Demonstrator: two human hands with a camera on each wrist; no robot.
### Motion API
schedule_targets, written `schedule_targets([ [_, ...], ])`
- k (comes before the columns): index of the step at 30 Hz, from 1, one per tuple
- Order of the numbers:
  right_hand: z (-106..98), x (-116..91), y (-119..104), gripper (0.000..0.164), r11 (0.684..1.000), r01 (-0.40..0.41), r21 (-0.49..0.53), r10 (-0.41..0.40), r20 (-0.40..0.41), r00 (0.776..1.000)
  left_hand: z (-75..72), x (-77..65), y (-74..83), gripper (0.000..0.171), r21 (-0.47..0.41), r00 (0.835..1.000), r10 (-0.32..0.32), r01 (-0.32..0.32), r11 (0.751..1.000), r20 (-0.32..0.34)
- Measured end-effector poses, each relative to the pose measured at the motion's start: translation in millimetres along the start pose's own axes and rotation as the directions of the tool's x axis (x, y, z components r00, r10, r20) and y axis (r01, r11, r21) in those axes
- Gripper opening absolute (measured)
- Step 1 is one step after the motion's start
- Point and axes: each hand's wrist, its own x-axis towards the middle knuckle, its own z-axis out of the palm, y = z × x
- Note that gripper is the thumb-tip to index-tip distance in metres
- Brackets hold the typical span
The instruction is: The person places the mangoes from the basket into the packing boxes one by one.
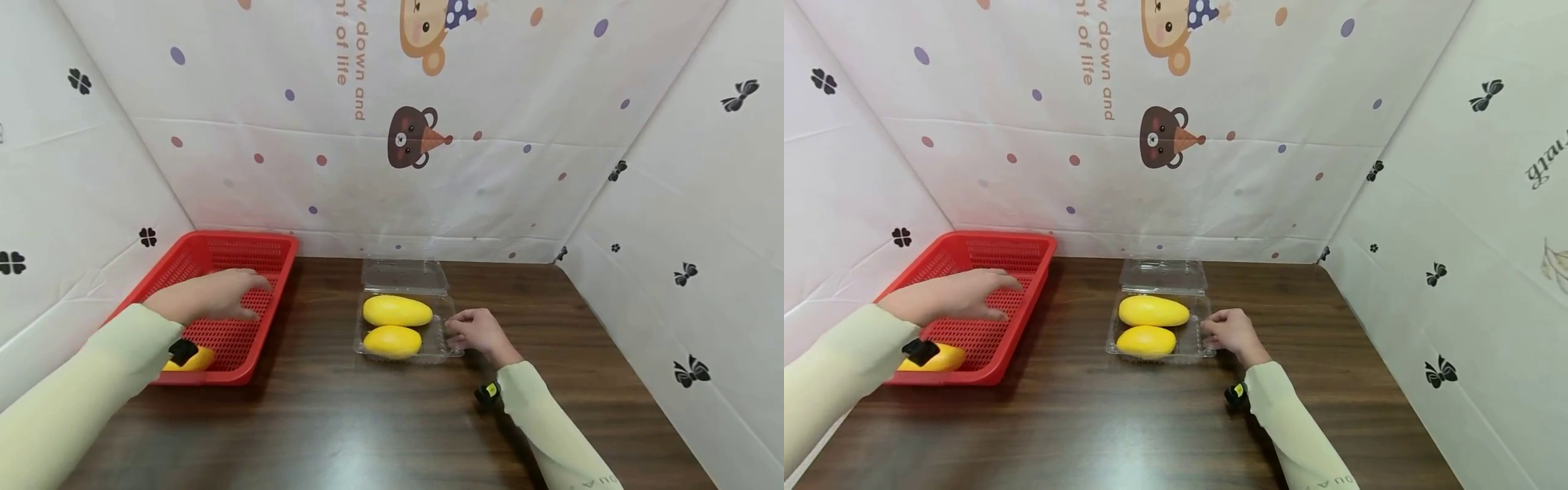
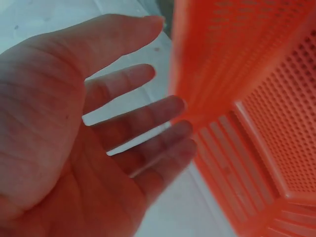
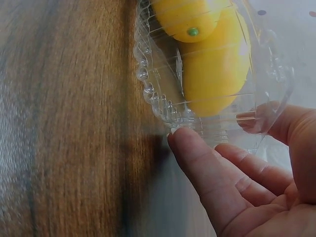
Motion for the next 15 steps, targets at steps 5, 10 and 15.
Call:
schedule_targets([
  [5, 0.7, -4.1, -6.5, 0.034, 1.000, -0.009, -0.009, 0.009, 0.001, 1.000, 3.9, -11.0, -20.7, 0.065, -0.062, 0.997, -0.024, 0.029, 0.998, 0.078],
  [10, 1.1, -2.0, -4.0, 0.034, 1.000, -0.011, -0.017, 0.011, -0.009, 1.000, 9.5, -18.5, -45.2, 0.068, -0.143, 0.986, -0.059, 0.081, 0.986, 0.155],
  [15, 2.0, -1.0, -4.3, 0.033, 1.000, -0.020, -0.013, 0.020, -0.009, 1.000, 11.9, -25.8, -61.3, 0.074, -0.163, 0.973, -0.121, 0.154, 0.974, 0.199],
])
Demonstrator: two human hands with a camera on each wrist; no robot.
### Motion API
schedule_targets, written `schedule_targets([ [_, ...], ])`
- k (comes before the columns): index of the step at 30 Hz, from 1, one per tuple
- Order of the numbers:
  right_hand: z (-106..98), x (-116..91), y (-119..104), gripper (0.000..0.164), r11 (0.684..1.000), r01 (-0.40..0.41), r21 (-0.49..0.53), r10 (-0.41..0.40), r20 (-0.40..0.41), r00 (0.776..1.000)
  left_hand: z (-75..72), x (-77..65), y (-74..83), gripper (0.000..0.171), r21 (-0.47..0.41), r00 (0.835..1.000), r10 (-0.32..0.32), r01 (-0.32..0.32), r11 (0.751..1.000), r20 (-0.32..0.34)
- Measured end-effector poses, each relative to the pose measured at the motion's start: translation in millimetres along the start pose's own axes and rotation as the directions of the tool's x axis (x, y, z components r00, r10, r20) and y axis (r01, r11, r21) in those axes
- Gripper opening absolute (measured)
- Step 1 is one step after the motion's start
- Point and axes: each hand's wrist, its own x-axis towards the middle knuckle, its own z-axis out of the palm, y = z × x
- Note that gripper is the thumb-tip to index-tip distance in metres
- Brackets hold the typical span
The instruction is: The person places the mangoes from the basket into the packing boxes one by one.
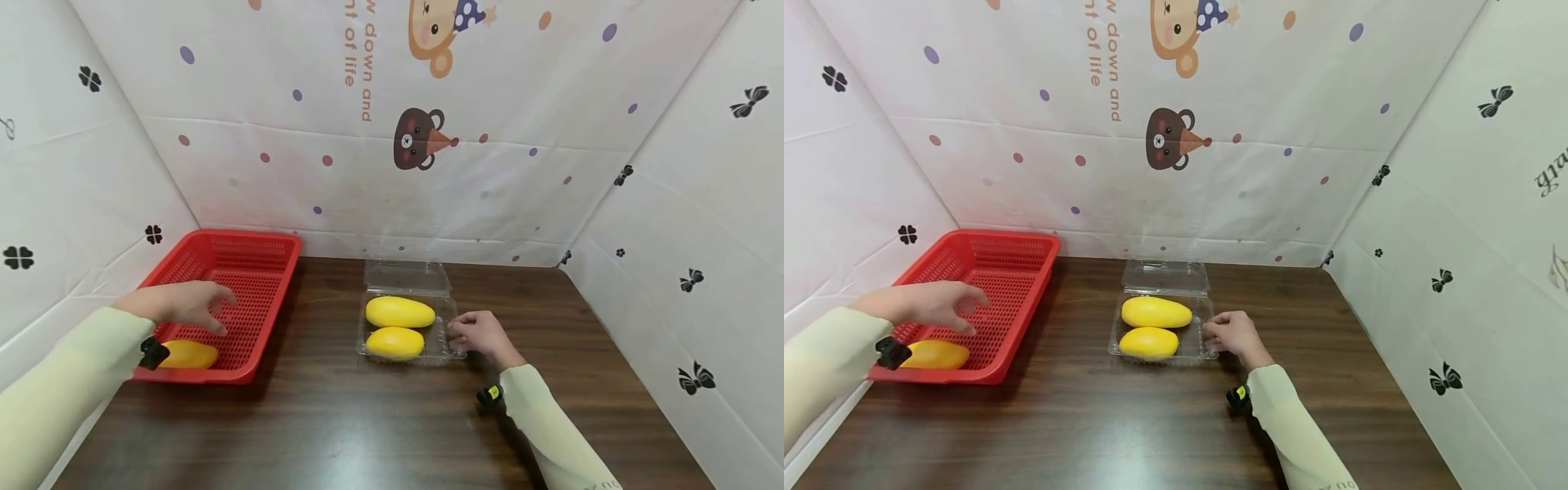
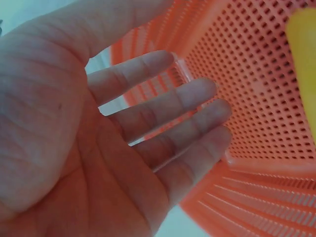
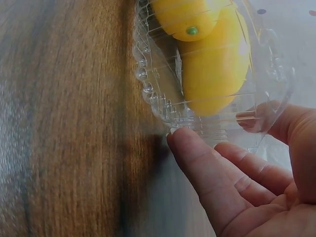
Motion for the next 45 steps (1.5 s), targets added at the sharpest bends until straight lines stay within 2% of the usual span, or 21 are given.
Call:
schedule_targets([
  [10, 0.4, 1.5, 1.0, 0.032, 1.000, 0.002, -0.002, -0.002, 0.006, 1.000, 6.3, -5.4, -21.4, 0.064, -0.088, 0.990, -0.081, 0.091, 0.992, 0.114],
  [16, 1.1, 1.2, 2.4, 0.032, 1.000, 0.002, 0.004, -0.002, 0.011, 1.000, 10.0, -4.6, -30.7, 0.063, -0.065, 0.984, -0.106, 0.116, 0.991, 0.146],
  [26, 0.3, 0.1, 0.2, 0.033, 1.000, 0.004, -0.001, -0.004, 0.013, 1.000, 7.0, -5.6, -38.4, 0.064, -0.038, 0.962, -0.179, 0.191, 0.981, 0.206],
  [33, 0.1, 1.0, -1.3, 0.033, 1.000, 0.000, 0.011, 0.000, 0.011, 1.000, 4.8, -6.4, -40.4, 0.068, -0.042, 0.937, -0.252, 0.269, 0.962, 0.243],
  [38, -0.3, 2.5, 0.9, 0.032, 1.000, 0.002, 0.009, -0.003, 0.010, 1.000, 4.4, -5.2, -42.8, 0.071, -0.061, 0.918, -0.270, 0.299, 0.952, 0.290],
  [45, -0.8, 5.0, 2.7, 0.032, 1.000, 0.006, 0.024, -0.006, 0.016, 1.000, 1.8, -2.6, -47.6, 0.071, -0.086, 0.883, -0.300, 0.352, 0.932, 0.360],
])
